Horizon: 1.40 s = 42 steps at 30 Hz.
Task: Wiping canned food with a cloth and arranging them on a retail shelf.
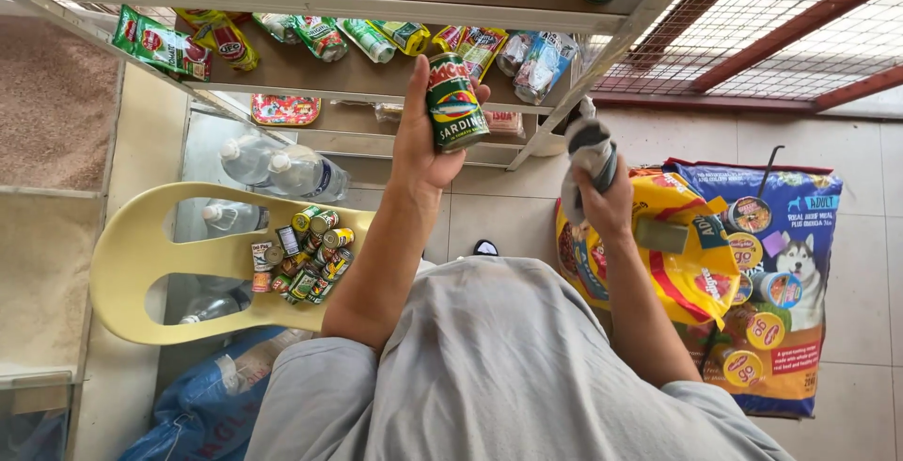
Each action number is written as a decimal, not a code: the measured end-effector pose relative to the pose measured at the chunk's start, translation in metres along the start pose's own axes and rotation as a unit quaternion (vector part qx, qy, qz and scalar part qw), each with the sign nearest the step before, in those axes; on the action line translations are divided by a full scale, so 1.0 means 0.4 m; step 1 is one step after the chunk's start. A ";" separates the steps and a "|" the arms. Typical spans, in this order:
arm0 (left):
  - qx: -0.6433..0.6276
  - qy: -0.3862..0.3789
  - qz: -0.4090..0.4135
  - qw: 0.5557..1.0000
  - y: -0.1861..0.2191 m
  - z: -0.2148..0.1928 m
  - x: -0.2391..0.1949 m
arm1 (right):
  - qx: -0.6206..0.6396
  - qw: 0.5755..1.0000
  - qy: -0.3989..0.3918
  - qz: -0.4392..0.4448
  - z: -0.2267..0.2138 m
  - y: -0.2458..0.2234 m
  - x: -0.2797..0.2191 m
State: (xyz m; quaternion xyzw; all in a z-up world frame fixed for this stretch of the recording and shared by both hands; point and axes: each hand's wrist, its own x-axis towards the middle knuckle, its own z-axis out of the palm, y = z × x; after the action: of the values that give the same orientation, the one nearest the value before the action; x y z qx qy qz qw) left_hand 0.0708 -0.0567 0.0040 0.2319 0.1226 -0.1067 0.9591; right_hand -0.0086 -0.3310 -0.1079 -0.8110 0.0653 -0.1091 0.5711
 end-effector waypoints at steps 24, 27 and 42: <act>0.468 -0.328 0.261 0.778 0.024 0.110 0.521 | -0.156 0.770 0.083 0.613 -0.304 0.922 -0.712; 0.586 -0.247 0.279 0.720 -0.006 0.101 0.549 | -0.165 0.786 0.068 0.593 -0.294 0.878 -0.655; 0.656 -0.150 0.383 0.633 -0.020 0.065 0.545 | -0.127 0.798 0.119 0.577 -0.317 0.790 -0.579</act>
State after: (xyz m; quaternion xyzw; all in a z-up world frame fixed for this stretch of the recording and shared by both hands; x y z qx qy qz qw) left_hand 0.2800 -0.1080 -0.0389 0.8067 -0.2252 0.1844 0.5143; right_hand -0.2588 -0.5006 -0.3878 -0.6689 0.6021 0.1541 0.4078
